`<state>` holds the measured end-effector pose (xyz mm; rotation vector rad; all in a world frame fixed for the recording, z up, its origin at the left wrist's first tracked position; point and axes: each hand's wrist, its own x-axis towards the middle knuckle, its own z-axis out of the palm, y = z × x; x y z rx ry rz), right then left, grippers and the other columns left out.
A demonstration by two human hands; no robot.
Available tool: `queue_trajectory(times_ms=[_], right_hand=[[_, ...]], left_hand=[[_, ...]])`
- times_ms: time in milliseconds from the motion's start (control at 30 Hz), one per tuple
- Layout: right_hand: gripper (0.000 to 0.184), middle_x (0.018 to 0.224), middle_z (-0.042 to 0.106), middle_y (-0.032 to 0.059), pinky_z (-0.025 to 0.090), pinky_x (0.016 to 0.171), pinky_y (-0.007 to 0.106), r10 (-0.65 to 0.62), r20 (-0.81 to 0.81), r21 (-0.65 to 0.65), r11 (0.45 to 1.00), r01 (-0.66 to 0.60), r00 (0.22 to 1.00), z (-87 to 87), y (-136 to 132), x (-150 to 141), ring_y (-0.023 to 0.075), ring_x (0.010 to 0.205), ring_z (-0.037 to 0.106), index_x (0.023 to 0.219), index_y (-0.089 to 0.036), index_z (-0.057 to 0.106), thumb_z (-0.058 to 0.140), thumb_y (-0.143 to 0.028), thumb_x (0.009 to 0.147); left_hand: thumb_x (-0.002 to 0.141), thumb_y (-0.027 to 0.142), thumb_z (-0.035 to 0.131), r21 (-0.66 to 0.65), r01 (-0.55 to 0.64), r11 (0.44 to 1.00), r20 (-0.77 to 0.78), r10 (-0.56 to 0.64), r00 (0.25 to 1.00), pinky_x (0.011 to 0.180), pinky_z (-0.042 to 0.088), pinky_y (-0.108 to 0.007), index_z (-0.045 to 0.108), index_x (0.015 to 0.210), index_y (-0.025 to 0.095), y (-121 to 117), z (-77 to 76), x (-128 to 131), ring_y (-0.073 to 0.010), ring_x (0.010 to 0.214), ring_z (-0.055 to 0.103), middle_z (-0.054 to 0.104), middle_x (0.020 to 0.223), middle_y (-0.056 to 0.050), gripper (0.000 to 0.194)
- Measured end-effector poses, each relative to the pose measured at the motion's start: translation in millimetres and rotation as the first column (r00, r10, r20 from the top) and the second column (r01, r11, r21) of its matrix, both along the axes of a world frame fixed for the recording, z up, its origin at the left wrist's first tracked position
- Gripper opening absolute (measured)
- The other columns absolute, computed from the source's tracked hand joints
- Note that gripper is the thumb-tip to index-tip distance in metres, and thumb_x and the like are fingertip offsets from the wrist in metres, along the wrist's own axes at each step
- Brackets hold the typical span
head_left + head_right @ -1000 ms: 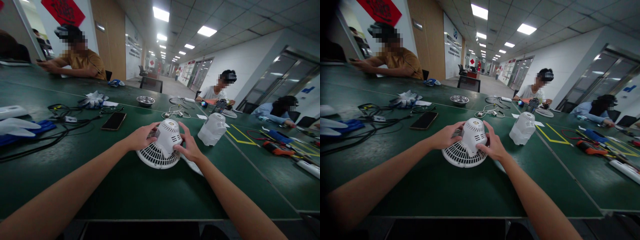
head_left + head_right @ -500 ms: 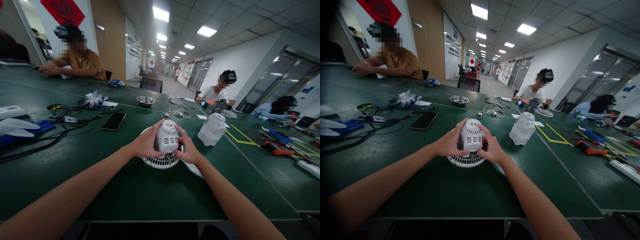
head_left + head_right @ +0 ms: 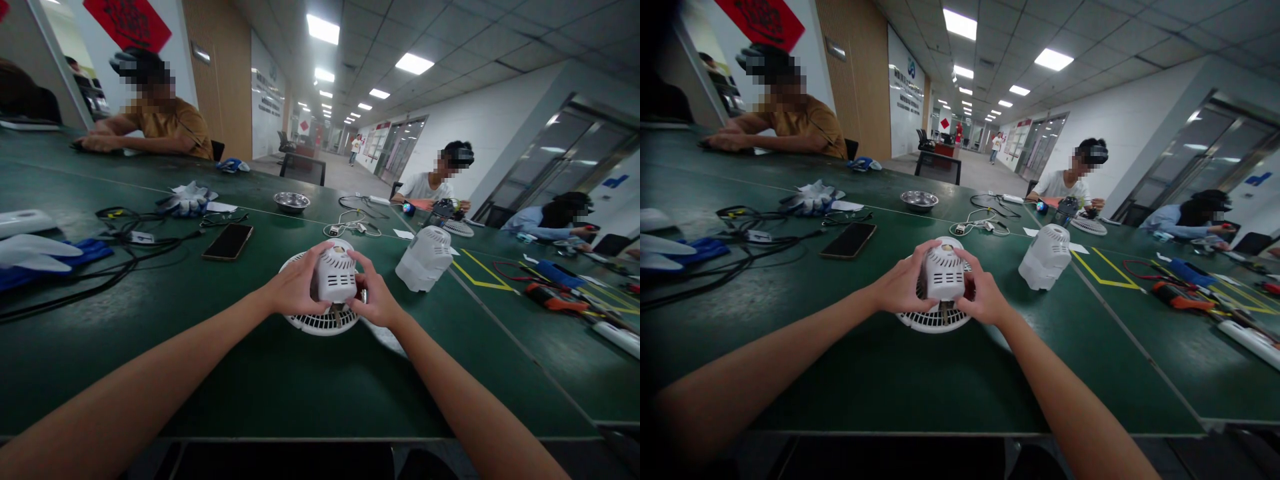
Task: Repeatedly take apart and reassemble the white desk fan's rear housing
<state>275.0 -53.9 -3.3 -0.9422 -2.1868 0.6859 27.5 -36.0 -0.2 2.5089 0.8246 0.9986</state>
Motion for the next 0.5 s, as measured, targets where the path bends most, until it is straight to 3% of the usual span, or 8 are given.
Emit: queue_trajectory(times_ms=[500], right_hand=[[0.092,0.098,0.071,0.0027,0.057,0.064,0.036,-0.026,0.033,-0.023,0.999,0.027,0.999,5.9,-2.8,-1.3,0.0207,0.071,0.067,0.151,-0.031,0.018,0.067,-0.025,0.074]], left_hand=[[0.070,0.041,0.075,-0.012,0.025,1.000,-0.011,-0.025,1.000,0.092,0.051,-0.052,0.010,0.150,0.026,0.1,4.5,-1.3,-0.0371,0.113,0.061,0.048,0.141,-0.018,0.104]])
